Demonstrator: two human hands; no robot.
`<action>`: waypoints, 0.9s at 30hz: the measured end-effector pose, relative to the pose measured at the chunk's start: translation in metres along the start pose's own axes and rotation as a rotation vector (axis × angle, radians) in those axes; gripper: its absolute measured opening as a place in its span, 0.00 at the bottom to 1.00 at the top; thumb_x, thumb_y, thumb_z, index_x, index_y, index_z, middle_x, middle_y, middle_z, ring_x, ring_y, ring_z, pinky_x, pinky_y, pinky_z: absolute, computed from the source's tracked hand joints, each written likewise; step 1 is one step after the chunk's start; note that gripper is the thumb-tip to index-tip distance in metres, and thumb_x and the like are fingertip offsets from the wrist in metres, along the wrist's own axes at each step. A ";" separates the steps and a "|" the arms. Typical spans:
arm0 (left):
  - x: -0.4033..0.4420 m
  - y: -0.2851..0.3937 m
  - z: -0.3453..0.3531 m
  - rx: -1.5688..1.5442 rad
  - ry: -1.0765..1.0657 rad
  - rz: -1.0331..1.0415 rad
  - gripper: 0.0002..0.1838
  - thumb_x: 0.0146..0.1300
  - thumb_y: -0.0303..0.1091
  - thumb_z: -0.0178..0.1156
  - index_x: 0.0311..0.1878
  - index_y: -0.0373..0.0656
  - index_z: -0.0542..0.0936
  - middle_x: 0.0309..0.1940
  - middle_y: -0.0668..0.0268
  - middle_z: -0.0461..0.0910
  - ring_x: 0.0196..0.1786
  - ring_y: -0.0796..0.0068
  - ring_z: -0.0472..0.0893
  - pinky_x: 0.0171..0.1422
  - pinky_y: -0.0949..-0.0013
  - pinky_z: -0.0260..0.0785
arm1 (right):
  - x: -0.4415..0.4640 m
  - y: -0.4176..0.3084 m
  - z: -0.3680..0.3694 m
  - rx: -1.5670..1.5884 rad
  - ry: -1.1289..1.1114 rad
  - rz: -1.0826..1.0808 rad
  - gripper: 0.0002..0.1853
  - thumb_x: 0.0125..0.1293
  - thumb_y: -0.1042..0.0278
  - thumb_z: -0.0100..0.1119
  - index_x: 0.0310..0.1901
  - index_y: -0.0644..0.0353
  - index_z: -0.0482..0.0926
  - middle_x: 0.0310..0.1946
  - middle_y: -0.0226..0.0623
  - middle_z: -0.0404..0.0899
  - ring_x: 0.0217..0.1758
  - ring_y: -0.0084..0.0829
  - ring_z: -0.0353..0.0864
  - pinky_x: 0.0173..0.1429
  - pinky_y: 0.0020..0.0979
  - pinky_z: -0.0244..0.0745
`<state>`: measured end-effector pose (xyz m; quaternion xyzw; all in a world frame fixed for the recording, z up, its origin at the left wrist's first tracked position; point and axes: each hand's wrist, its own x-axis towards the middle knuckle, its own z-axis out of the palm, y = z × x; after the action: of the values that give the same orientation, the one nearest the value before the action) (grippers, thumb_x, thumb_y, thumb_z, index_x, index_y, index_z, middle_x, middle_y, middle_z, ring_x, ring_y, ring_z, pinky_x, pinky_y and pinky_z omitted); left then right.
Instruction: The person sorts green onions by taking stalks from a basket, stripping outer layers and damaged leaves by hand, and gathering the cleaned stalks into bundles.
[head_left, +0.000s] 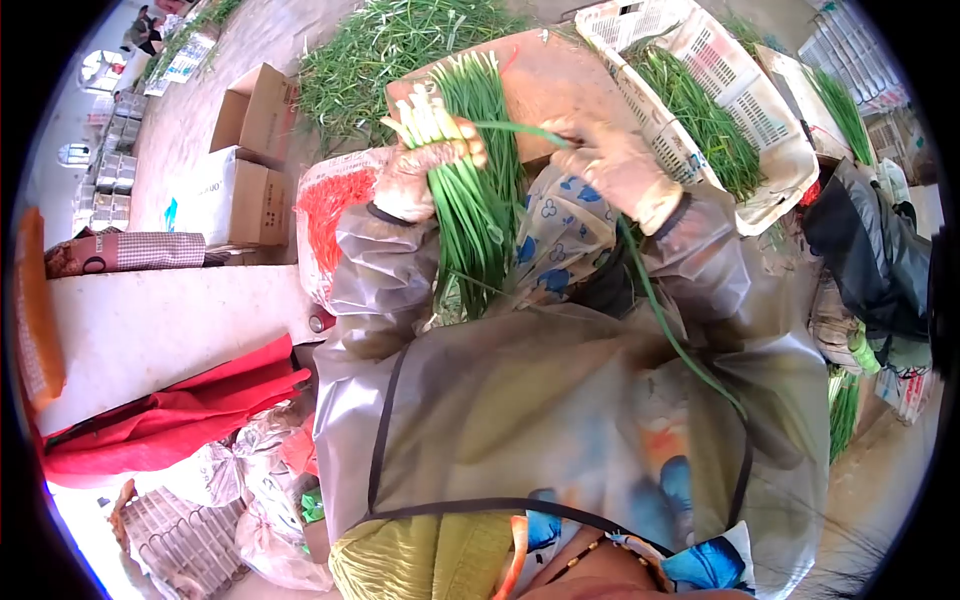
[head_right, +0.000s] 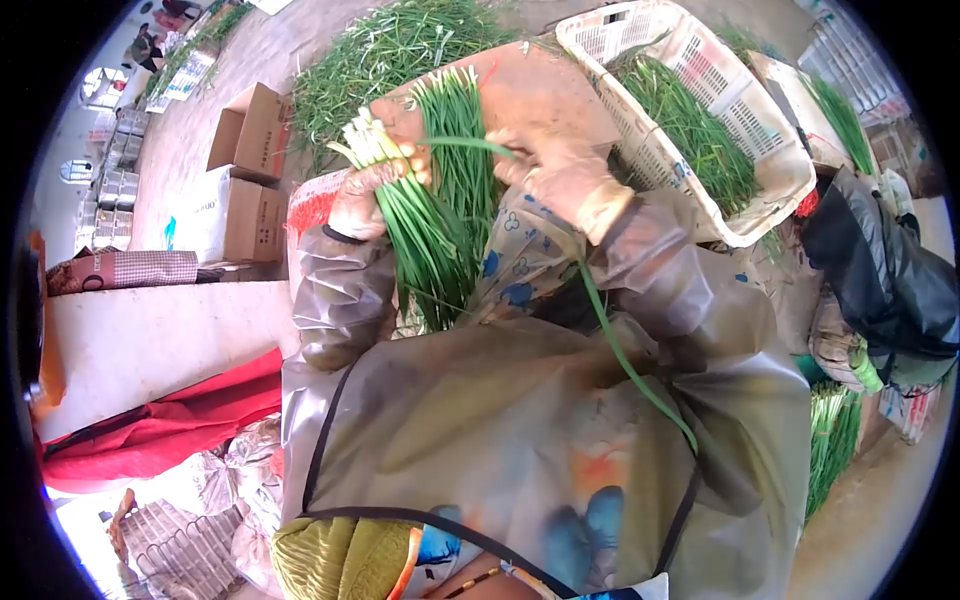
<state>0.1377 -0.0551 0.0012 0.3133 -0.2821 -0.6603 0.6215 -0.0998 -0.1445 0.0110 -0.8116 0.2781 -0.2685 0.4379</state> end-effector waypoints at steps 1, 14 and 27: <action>-0.001 0.006 -0.004 -0.020 0.019 0.052 0.16 0.48 0.22 0.62 0.43 0.33 0.74 0.35 0.57 0.78 0.36 0.64 0.80 0.43 0.65 0.75 | 0.002 0.003 -0.004 0.150 0.019 0.036 0.17 0.57 0.70 0.61 0.49 0.58 0.75 0.37 0.34 0.77 0.37 0.26 0.76 0.44 0.25 0.72; -0.023 0.085 -0.042 0.040 -0.025 0.506 0.12 0.55 0.28 0.60 0.43 0.43 0.73 0.49 0.60 0.73 0.57 0.60 0.69 0.68 0.58 0.53 | 0.005 0.011 0.001 0.261 0.036 0.081 0.10 0.63 0.71 0.55 0.45 0.60 0.77 0.36 0.29 0.78 0.38 0.18 0.74 0.44 0.22 0.70; 0.000 0.049 -0.018 -0.026 0.254 0.375 0.15 0.55 0.26 0.60 0.47 0.40 0.72 0.37 0.61 0.74 0.42 0.65 0.75 0.51 0.62 0.69 | 0.063 -0.029 0.070 -0.366 0.071 -0.389 0.08 0.61 0.61 0.52 0.36 0.54 0.75 0.27 0.38 0.78 0.31 0.41 0.78 0.33 0.39 0.72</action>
<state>0.1833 -0.0581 0.0266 0.3281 -0.2464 -0.4921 0.7677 -0.0020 -0.1349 0.0145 -0.9056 0.1760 -0.3211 0.2142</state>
